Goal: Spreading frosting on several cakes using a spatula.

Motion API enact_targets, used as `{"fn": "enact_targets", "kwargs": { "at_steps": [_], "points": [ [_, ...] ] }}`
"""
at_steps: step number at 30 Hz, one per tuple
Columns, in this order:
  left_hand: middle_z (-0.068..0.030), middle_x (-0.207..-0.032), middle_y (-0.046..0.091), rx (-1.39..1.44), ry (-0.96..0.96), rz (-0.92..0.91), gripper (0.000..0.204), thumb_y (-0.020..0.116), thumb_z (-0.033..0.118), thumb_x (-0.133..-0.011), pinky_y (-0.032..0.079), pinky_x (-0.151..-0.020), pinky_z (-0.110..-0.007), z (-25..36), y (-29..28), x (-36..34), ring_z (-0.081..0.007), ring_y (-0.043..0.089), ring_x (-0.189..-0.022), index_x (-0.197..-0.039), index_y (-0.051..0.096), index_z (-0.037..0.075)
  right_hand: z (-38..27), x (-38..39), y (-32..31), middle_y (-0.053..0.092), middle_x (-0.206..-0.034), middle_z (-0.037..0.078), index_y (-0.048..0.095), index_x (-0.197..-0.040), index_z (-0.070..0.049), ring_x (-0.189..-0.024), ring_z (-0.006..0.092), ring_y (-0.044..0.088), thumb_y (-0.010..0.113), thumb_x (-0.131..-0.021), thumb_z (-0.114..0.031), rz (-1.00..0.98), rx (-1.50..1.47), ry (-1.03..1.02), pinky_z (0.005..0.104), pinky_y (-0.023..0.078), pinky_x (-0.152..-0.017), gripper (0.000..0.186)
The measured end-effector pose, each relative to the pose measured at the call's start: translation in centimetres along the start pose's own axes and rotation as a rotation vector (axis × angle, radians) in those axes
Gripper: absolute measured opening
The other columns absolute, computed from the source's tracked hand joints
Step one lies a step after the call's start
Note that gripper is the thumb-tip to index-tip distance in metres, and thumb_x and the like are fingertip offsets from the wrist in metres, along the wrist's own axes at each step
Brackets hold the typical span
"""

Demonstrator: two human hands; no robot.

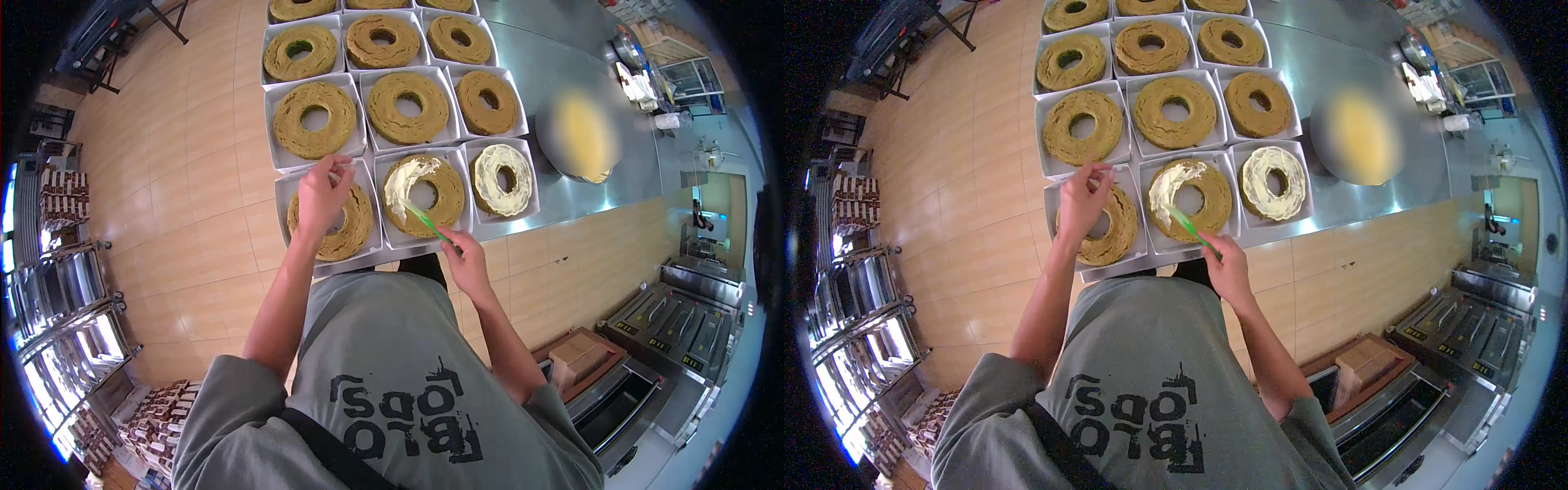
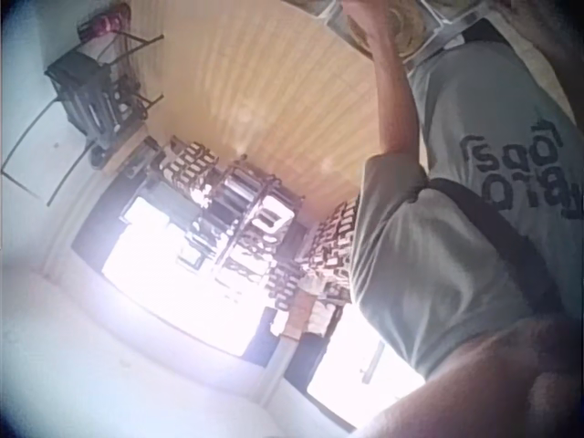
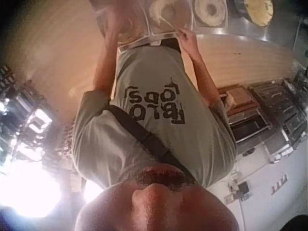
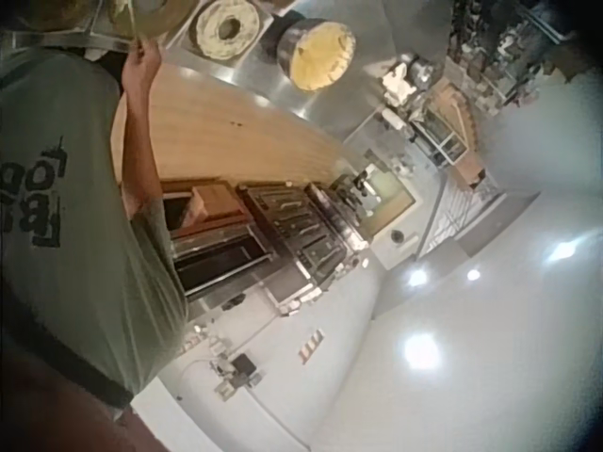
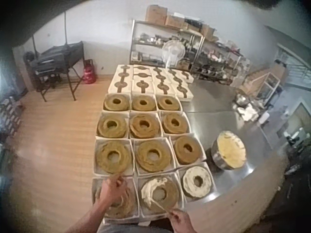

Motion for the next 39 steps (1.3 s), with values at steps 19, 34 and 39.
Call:
{"fn": "enact_targets", "kwargs": {
  "at_steps": [19,34,39],
  "points": [
    [0.0001,-0.078,0.065,0.162,-0.197,0.003,0.015,0.072,0.006,-0.096,0.043,-0.060,-0.023,-0.1,-3.3,5.3,-0.0083,0.050,-0.064,-0.110,0.076,0.001,0.9,-0.1,-1.0,0.062,-0.107,0.005,0.078,-0.128,-0.014,-0.084,0.0230,0.062,0.063,-0.091,0.005,-0.057,0.421,-0.326,0.0329,0.050,-0.075,0.044],
    [0.0007,-0.082,0.067,0.222,-0.294,0.001,0.016,0.071,0.006,-0.098,0.044,-0.062,-0.021,-0.3,-3.7,8.8,-0.0068,0.051,-0.067,-0.112,0.076,0.000,3.2,-7.0,-2.4,0.057,-0.100,0.005,0.077,-0.131,-0.019,-0.080,0.0245,0.059,0.062,-0.095,0.002,0.055,0.411,-0.299,0.0361,0.050,-0.073,0.044],
    [0.0015,-0.083,0.068,0.232,-0.267,-0.022,0.017,0.071,0.006,-0.099,0.043,-0.063,-0.021,-0.1,-2.5,8.8,-0.0064,0.051,-0.067,-0.114,0.076,0.001,2.4,-6.6,-0.7,0.056,-0.097,0.006,0.077,-0.130,-0.016,-0.078,0.0263,0.060,0.064,-0.094,0.002,0.055,0.457,-0.172,0.0383,0.050,-0.070,0.043]
  ]
}}
Point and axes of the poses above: each hand's wrist, its own x-axis away from the middle knuckle, its own y-axis out of the palm, z = x × y, the point moved 5 cm from there along -x, towards the middle knuckle
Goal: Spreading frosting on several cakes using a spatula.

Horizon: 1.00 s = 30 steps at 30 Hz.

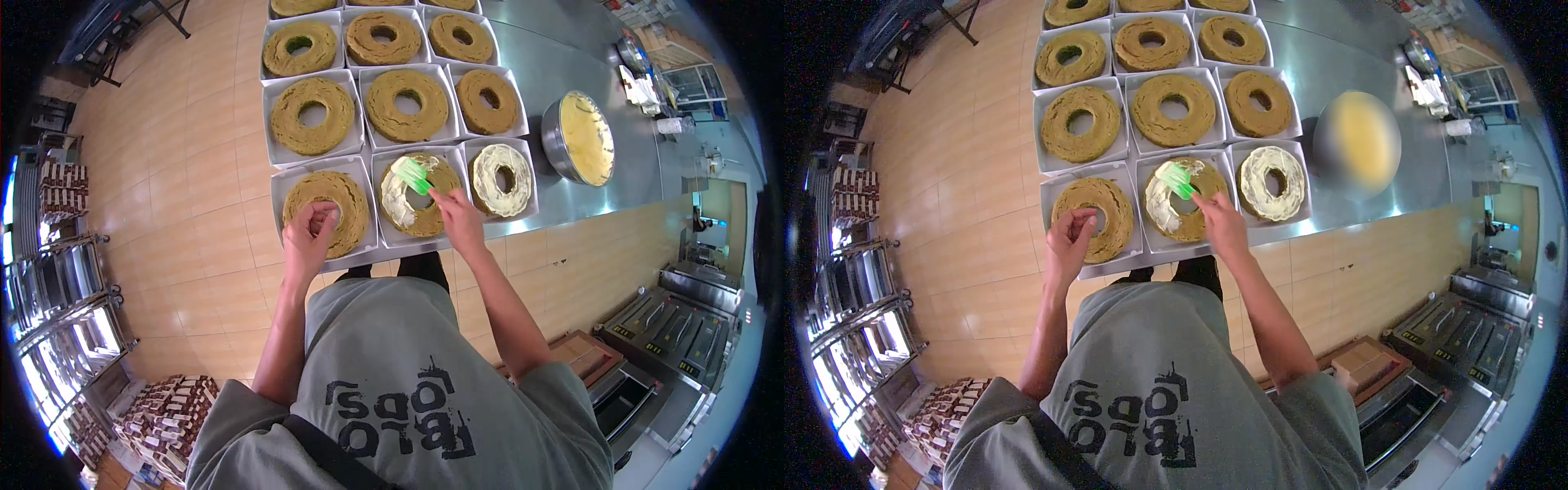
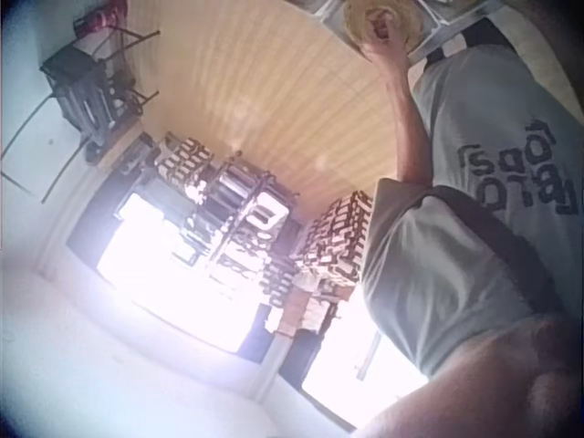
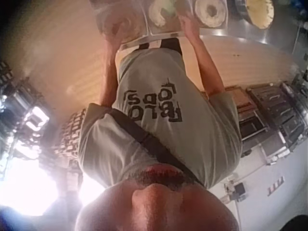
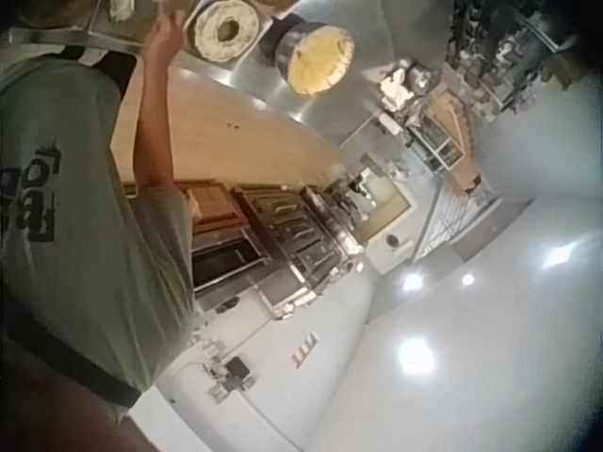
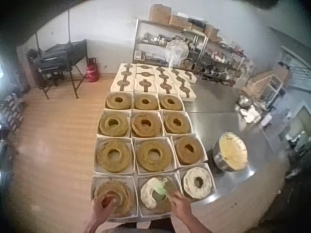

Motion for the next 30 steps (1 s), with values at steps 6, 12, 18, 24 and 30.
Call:
{"fn": "enact_targets", "kwargs": {
  "at_steps": [6,12,18,24,30],
  "points": [
    [0.0019,-0.082,0.067,-0.129,0.037,-0.057,0.019,0.070,0.007,-0.099,0.044,-0.064,-0.021,1.2,1.5,-1.3,-0.0063,0.052,-0.068,-0.115,0.076,0.001,-1.3,2.2,-1.1,0.056,-0.096,0.008,0.077,-0.130,-0.014,-0.076,0.0288,0.060,0.066,-0.093,0.000,0.047,0.108,0.088,0.0405,0.050,-0.068,0.041],
    [0.0018,-0.081,0.066,-0.139,0.108,-0.146,0.019,0.070,0.009,-0.099,0.044,-0.065,-0.021,3.6,4.2,-5.5,-0.0070,0.053,-0.070,-0.116,0.076,0.001,-3.6,-0.1,1.4,0.058,-0.097,0.009,0.072,-0.136,-0.024,-0.077,0.0308,0.061,0.061,-0.097,-0.009,-0.013,0.141,0.031,0.0422,0.052,-0.069,0.043],
    [0.0007,-0.081,0.067,-0.113,0.144,-0.112,0.017,0.072,0.009,-0.098,0.044,-0.061,-0.023,5.3,3.4,-5.2,-0.0072,0.052,-0.066,-0.112,0.077,0.002,0.3,3.8,-1.6,0.059,-0.099,0.010,0.074,-0.133,-0.020,-0.074,0.0309,0.061,0.060,-0.097,-0.007,0.080,0.101,0.249,0.0407,0.051,-0.067,0.040],
    [0.0007,-0.082,0.067,-0.119,0.072,-0.126,0.018,0.072,0.009,-0.098,0.044,-0.062,-0.021,4.3,3.7,-4.2,-0.0070,0.052,-0.067,-0.114,0.076,0.001,-1.1,3.7,-1.5,0.059,-0.101,0.009,0.075,-0.132,-0.017,-0.074,0.0310,0.061,0.058,-0.099,-0.007,0.170,-0.045,0.152,0.0424,0.051,-0.068,0.038],
    [0.0004,-0.082,0.067,-0.110,0.068,-0.083,0.018,0.071,0.008,-0.098,0.044,-0.064,-0.020,5.7,2.9,-5.1,-0.0071,0.052,-0.067,-0.114,0.076,0.001,-4.5,4.5,-0.9,0.062,-0.104,0.010,0.069,-0.139,-0.019,-0.076,0.0324,0.062,0.056,-0.102,-0.010,-0.080,0.064,0.125,0.0432,0.051,-0.068,0.041]
  ]
}}
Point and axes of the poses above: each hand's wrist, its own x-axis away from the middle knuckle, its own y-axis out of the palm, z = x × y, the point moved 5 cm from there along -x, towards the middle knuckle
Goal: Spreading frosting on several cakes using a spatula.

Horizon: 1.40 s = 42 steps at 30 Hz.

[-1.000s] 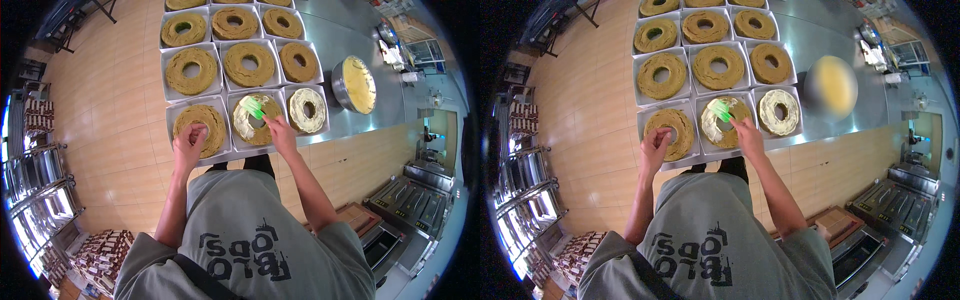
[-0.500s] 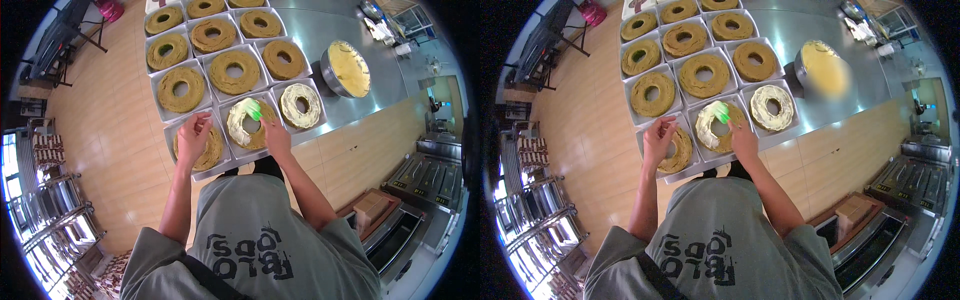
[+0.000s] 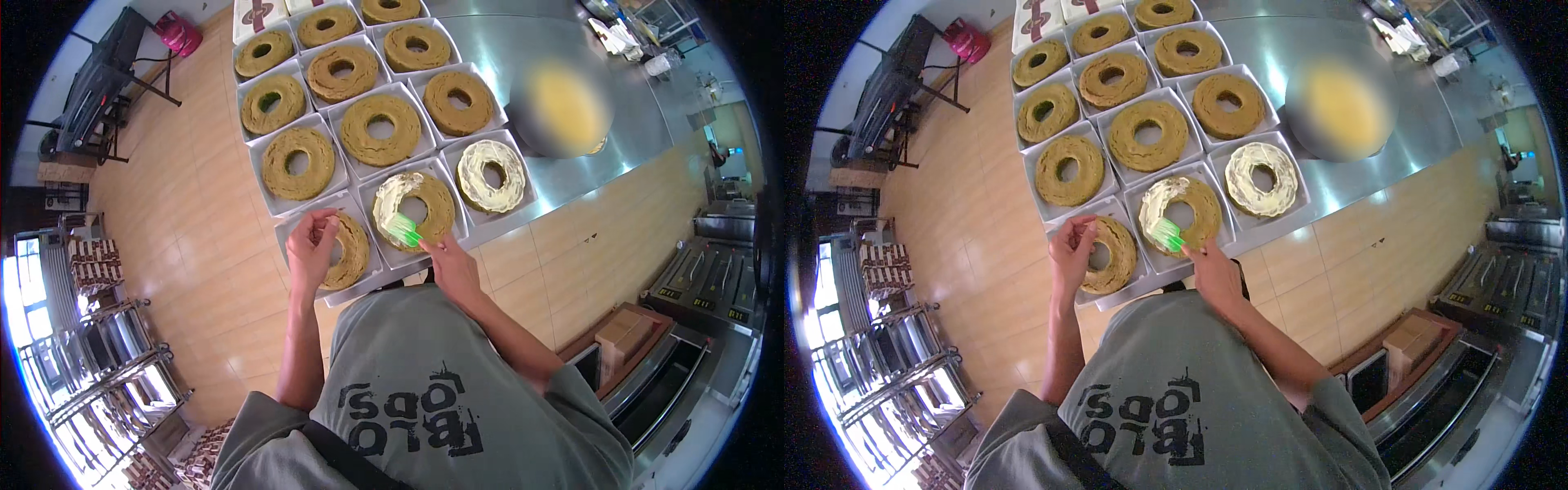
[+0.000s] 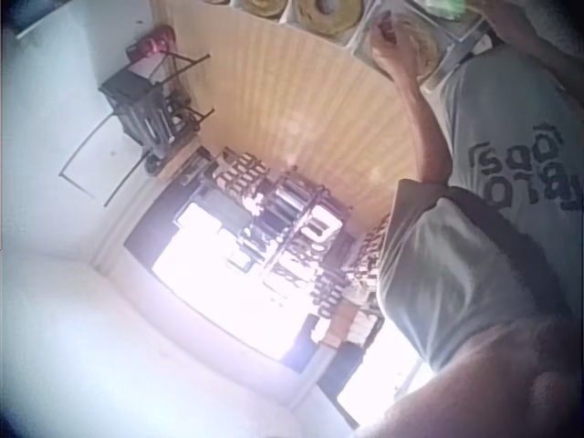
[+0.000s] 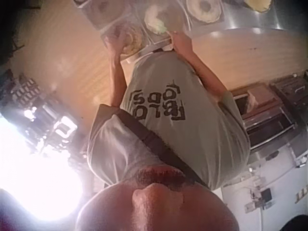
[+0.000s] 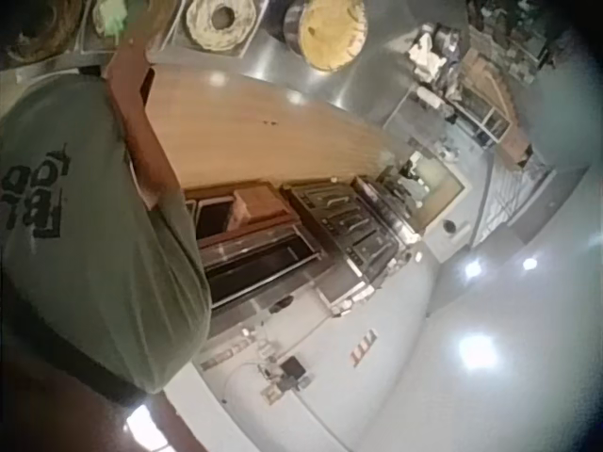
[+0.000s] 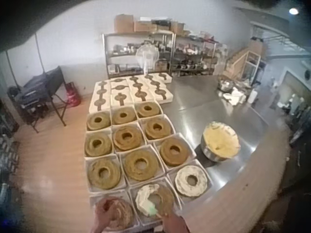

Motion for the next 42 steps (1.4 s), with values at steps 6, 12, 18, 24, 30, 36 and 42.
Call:
{"fn": "enact_targets", "kwargs": {
  "at_steps": [6,12,18,24,30,36,42],
  "points": [
    [0.0003,-0.082,0.067,0.045,0.008,0.014,0.019,0.071,0.009,-0.098,0.044,-0.065,-0.020,0.5,0.3,0.5,-0.0072,0.052,-0.068,-0.115,0.077,0.002,-0.5,-2.4,-0.1,0.064,-0.106,0.011,0.068,-0.140,-0.020,-0.081,0.0329,0.064,0.054,-0.104,-0.014,-0.066,-0.014,0.014,0.0441,0.051,-0.069,0.039],
    [0.0001,-0.084,0.068,0.081,-0.064,0.063,0.019,0.071,0.009,-0.099,0.045,-0.065,-0.020,-0.6,-0.1,1.1,-0.0068,0.053,-0.070,-0.116,0.077,0.002,1.0,2.3,-0.1,0.064,-0.106,0.011,0.069,-0.138,-0.019,-0.085,0.0332,0.065,0.053,-0.104,-0.016,-0.048,-0.168,-0.030,0.0441,0.052,-0.071,0.037],
    [-0.0006,-0.085,0.070,0.035,-0.054,-0.007,0.019,0.071,0.010,-0.099,0.046,-0.066,-0.020,0.2,2.0,0.1,-0.0070,0.056,-0.071,-0.116,0.077,0.002,1.1,1.1,0.5,0.063,-0.103,0.010,0.070,-0.138,-0.015,-0.087,0.0300,0.064,0.056,-0.101,-0.011,-0.139,-0.178,0.026,0.0406,0.051,-0.076,0.039],
    [-0.0016,-0.085,0.071,0.038,-0.034,0.040,0.020,0.072,0.011,-0.099,0.048,-0.068,-0.020,-0.3,2.4,-0.1,-0.0084,0.059,-0.072,-0.116,0.077,0.003,5.5,4.5,-10.3,0.060,-0.091,0.005,0.068,-0.141,-0.010,-0.075,0.0204,0.054,0.057,-0.096,0.003,0.169,-0.456,0.016,0.0315,0.044,-0.069,0.048],
    [-0.0019,-0.094,0.071,-0.055,-0.075,0.007,0.022,0.069,0.011,-0.101,0.048,-0.070,-0.021,0.3,6.9,-0.2,-0.0084,0.058,-0.076,-0.121,0.075,0.003,22.6,-6.3,-26.2,0.074,-0.100,0.015,0.072,-0.122,-0.001,-0.086,0.0349,0.068,0.059,-0.094,-0.003,0.511,0.062,0.146,0.0431,0.054,-0.078,0.031],
    [-0.0019,-0.083,0.069,-0.067,-0.121,-0.022,0.021,0.068,0.011,-0.101,0.048,-0.067,-0.021,4.9,17.0,0.1,-0.0091,0.057,-0.070,-0.118,0.075,0.002,38.7,-19.4,-25.0,0.076,-0.093,0.020,0.075,-0.099,-0.002,-0.084,0.0447,0.070,0.060,-0.090,-0.016,0.219,0.230,0.329,0.0524,0.055,-0.075,0.022],
    [-0.0026,-0.085,0.069,-0.086,-0.250,-0.050,0.022,0.067,0.010,-0.102,0.048,-0.067,-0.021,8.4,27.0,0.0,-0.0088,0.057,-0.071,-0.121,0.074,0.002,38.7,-25.0,-21.6,0.074,-0.084,0.022,0.077,-0.097,0.000,-0.076,0.0442,0.068,0.059,-0.089,-0.013,0.103,0.095,0.251,0.0512,0.054,-0.069,0.023]
  ]
}}
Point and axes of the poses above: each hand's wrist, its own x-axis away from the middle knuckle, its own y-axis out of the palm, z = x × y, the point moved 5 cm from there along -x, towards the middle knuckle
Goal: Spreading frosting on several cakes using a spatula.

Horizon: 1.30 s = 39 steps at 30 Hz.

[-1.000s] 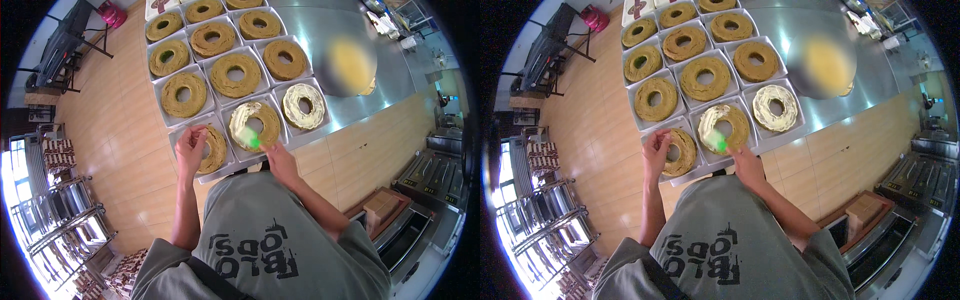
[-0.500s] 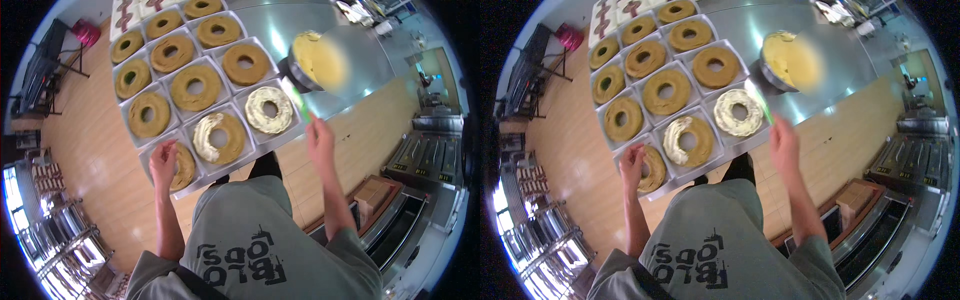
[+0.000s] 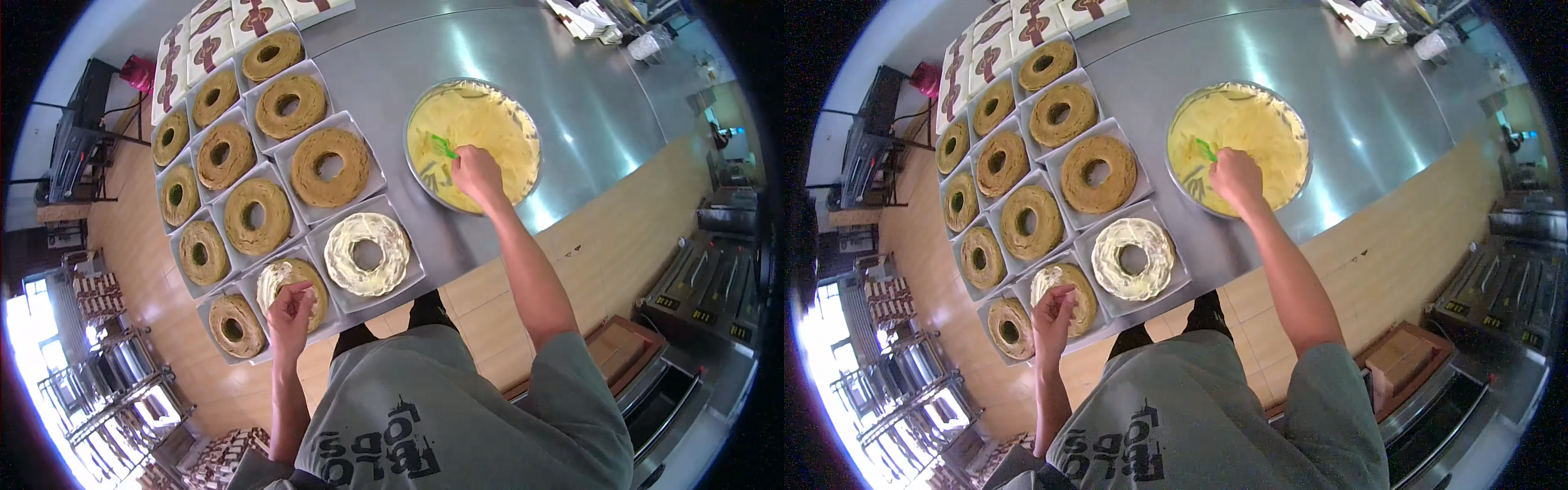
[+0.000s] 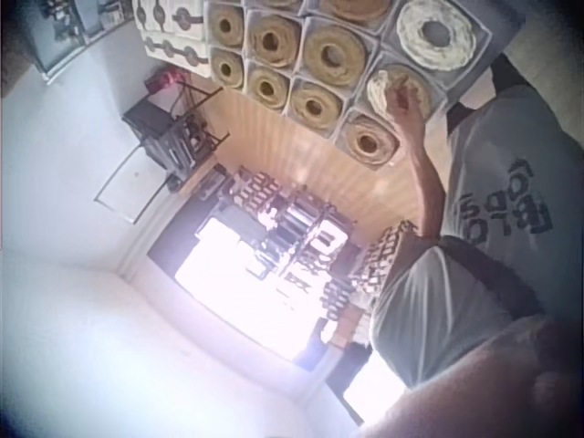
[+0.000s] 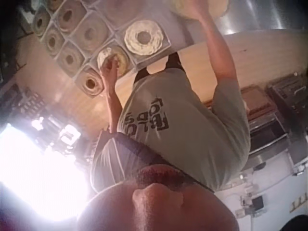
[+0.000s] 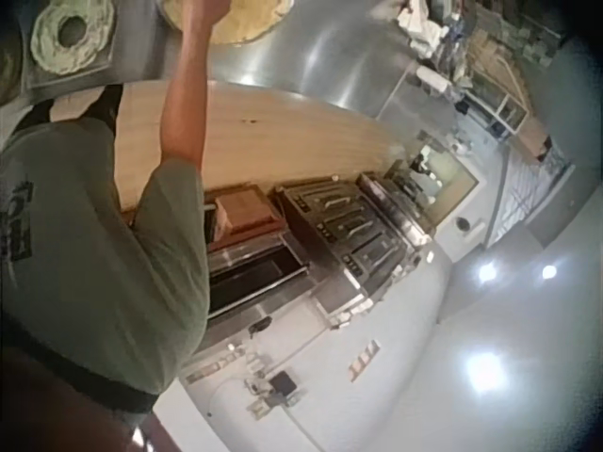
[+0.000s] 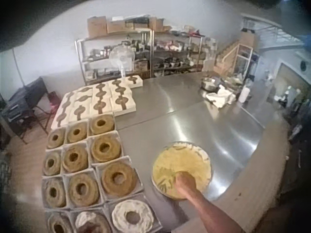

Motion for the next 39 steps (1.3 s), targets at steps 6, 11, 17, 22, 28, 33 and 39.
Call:
{"fn": "enact_targets", "kwargs": {
  "at_steps": [6,11,17,22,28,33,39],
  "points": [
    [-0.0012,-0.087,0.069,0.083,-0.010,0.028,0.022,0.065,0.011,-0.102,0.044,-0.064,-0.020,2.5,4.5,1.2,-0.0072,0.054,-0.069,-0.121,0.073,0.003,0.4,-0.4,-1.1,0.070,-0.075,0.019,0.075,-0.094,0.002,-0.063,0.0384,0.062,0.058,-0.089,-0.011,0.022,-0.385,-0.228,0.0470,0.051,-0.062,0.021],
    [-0.0031,-0.084,0.070,0.162,-0.049,0.095,0.018,0.067,0.011,-0.101,0.048,-0.063,-0.022,0.6,5.1,2.6,-0.0094,0.057,-0.068,-0.113,0.074,-0.001,2.6,0.9,-3.2,0.063,-0.069,0.004,0.078,-0.108,0.005,-0.053,0.0112,0.049,0.062,-0.093,-0.011,-0.209,-1.135,0.098,0.0249,0.033,-0.049,0.027],
    [-0.0018,-0.078,0.069,0.254,-0.235,0.343,0.027,0.065,0.028,-0.104,0.045,-0.059,-0.023,-8.3,1.3,6.3,-0.0093,0.057,-0.064,-0.092,0.073,0.006,1.2,4.1,-6.2,0.056,-0.070,-0.001,0.072,-0.124,0.004,-0.049,0.0047,0.035,0.058,-0.099,-0.005,-0.529,-1.381,0.046,0.0200,0.024,-0.045,0.029],
    [-0.0021,-0.081,0.069,0.448,-0.388,0.512,0.032,0.064,0.035,-0.106,0.045,-0.061,-0.023,-14.5,-0.3,9.0,-0.0095,0.057,-0.066,-0.091,0.072,0.007,-10.1,8.2,-2.7,0.067,-0.078,0.002,0.075,-0.122,0.002,-0.061,0.0070,0.049,0.063,-0.099,-0.005,-0.747,-0.867,-0.320,0.0208,0.039,-0.054,0.027],
    [-0.0021,-0.084,0.069,0.720,-0.433,0.620,0.036,0.064,0.039,-0.107,0.045,-0.063,-0.022,-19.0,0.3,9.7,-0.0088,0.057,-0.068,-0.090,0.070,0.008,-22.3,14.3,4.9,0.073,-0.094,0.007,0.076,-0.126,-0.006,-0.076,0.0227,0.068,0.068,-0.094,-0.007,-0.468,-0.322,-1.076,0.0349,0.054,-0.068,0.033],
    [-0.0018,-0.084,0.069,0.813,-0.439,0.704,0.036,0.064,0.039,-0.107,0.044,-0.063,-0.022,-20.7,-0.8,10.8,-0.0080,0.057,-0.069,-0.090,0.069,0.008,-25.4,17.1,7.7,0.055,-0.088,0.006,0.067,-0.142,-0.019,-0.066,0.0259,0.060,0.069,-0.091,-0.008,-0.142,0.197,-1.393,0.0398,0.049,-0.056,0.053],
    [-0.0016,-0.086,0.069,0.903,-0.444,0.819,0.032,0.065,0.037,-0.107,0.044,-0.063,-0.021,-21.8,-1.7,13.1,-0.0069,0.056,-0.069,-0.092,0.069,0.009,-24.5,17.6,8.7,0.048,-0.087,0.005,0.066,-0.143,-0.022,-0.062,0.0238,0.055,0.070,-0.090,-0.007,-0.143,0.315,-1.438,0.0398,0.046,-0.051,0.056]
  ]
}}
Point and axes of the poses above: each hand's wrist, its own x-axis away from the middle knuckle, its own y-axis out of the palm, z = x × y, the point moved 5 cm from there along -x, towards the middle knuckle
